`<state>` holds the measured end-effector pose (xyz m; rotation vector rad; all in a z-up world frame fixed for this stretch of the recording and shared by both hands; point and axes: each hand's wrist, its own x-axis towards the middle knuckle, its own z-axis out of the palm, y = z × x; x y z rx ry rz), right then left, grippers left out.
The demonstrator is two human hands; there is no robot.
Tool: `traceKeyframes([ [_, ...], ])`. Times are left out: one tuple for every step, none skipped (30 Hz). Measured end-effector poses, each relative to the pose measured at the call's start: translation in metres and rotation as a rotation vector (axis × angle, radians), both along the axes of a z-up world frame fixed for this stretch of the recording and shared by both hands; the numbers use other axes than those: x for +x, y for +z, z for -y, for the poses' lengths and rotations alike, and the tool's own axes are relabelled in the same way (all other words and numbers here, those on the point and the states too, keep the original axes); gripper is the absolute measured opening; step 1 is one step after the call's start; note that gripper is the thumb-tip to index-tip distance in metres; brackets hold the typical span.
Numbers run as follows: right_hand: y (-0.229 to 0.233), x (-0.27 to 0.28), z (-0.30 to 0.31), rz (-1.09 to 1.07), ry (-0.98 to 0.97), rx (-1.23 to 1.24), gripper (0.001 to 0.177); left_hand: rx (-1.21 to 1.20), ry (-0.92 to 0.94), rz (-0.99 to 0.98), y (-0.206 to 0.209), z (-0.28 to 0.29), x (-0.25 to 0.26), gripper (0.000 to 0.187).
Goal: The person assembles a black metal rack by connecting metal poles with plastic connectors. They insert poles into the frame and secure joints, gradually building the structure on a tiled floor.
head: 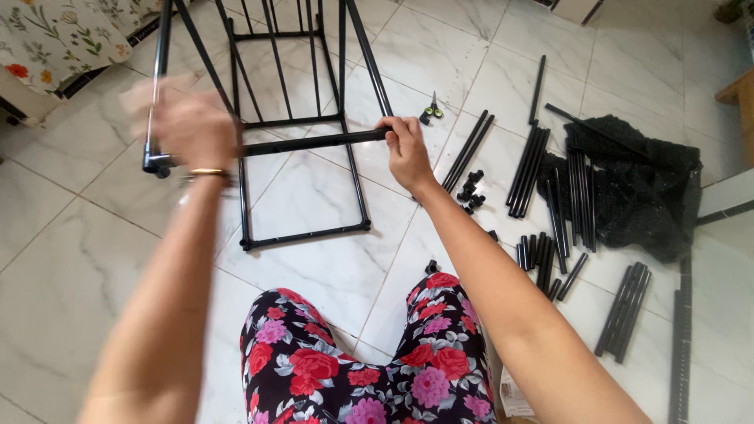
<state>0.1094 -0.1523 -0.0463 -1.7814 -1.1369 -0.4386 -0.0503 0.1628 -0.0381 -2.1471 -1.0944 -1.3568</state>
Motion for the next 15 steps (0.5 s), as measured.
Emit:
traceKeyframes([
  [0.002,0.0,0.0,-0.054,-0.031,-0.029,0.017,-0.18,0.079,0.103,0.004,-0.025,-0.024,0.038],
  [0.003,0.0,0.0,-0.108,-0.061,-0.059,0.018,-0.543,0.007,0.242,0.002,-0.036,-0.037,0.037],
  [0.004,0.0,-0.001,-0.163,-0.09,-0.09,0.019,-0.884,0.013,0.388,0.0,-0.047,-0.052,0.038],
  [0.004,-0.001,-0.001,-0.191,-0.094,-0.103,0.02,-1.404,-0.131,0.578,0.001,-0.059,-0.073,0.032],
  [0.005,-0.001,-0.002,-0.218,-0.098,-0.115,0.021,-1.921,-0.281,0.777,0.004,-0.068,-0.087,0.029],
  [0.006,-0.002,-0.003,-0.244,-0.103,-0.127,0.022,-1.883,-0.368,0.814,0.002,-0.068,-0.089,0.029],
  [0.006,-0.002,-0.005,-0.243,-0.107,-0.122,0.022,-1.843,-0.459,0.847,0.0,-0.068,-0.088,0.029],
  [0.004,-0.002,-0.007,-0.242,-0.112,-0.117,0.023,-1.8,-0.549,0.878,0.002,-0.069,-0.087,0.03],
  [0.002,-0.002,-0.007,-0.243,-0.117,-0.115,0.024,-1.744,-0.593,0.92,0.003,-0.068,-0.085,0.028],
  [-0.001,-0.001,-0.006,-0.295,-0.142,-0.144,0.024,-1.686,-0.636,0.96,0.005,-0.066,-0.082,0.026],
  [-0.005,0.0,-0.007,-0.345,-0.166,-0.171,0.025,-1.626,-0.682,0.999,0.009,-0.064,-0.079,0.024],
  [-0.009,0.0,-0.008,-0.394,-0.19,-0.198,0.025,-1.576,-0.731,0.963,0.013,-0.062,-0.077,0.023],
  [-0.012,0.001,-0.007,-0.204,-0.252,-0.253,0.026,-1.527,-0.778,0.926,0.019,-0.058,-0.075,0.021],
  [-0.015,0.002,-0.006,-0.012,-0.311,-0.306,0.027,-1.476,-0.823,0.888,0.025,-0.053,-0.072,0.02],
  [-0.017,0.002,-0.009,0.181,-0.366,-0.356,0.028,-1.408,-0.796,0.806,0.032,-0.05,-0.068,0.021],
])
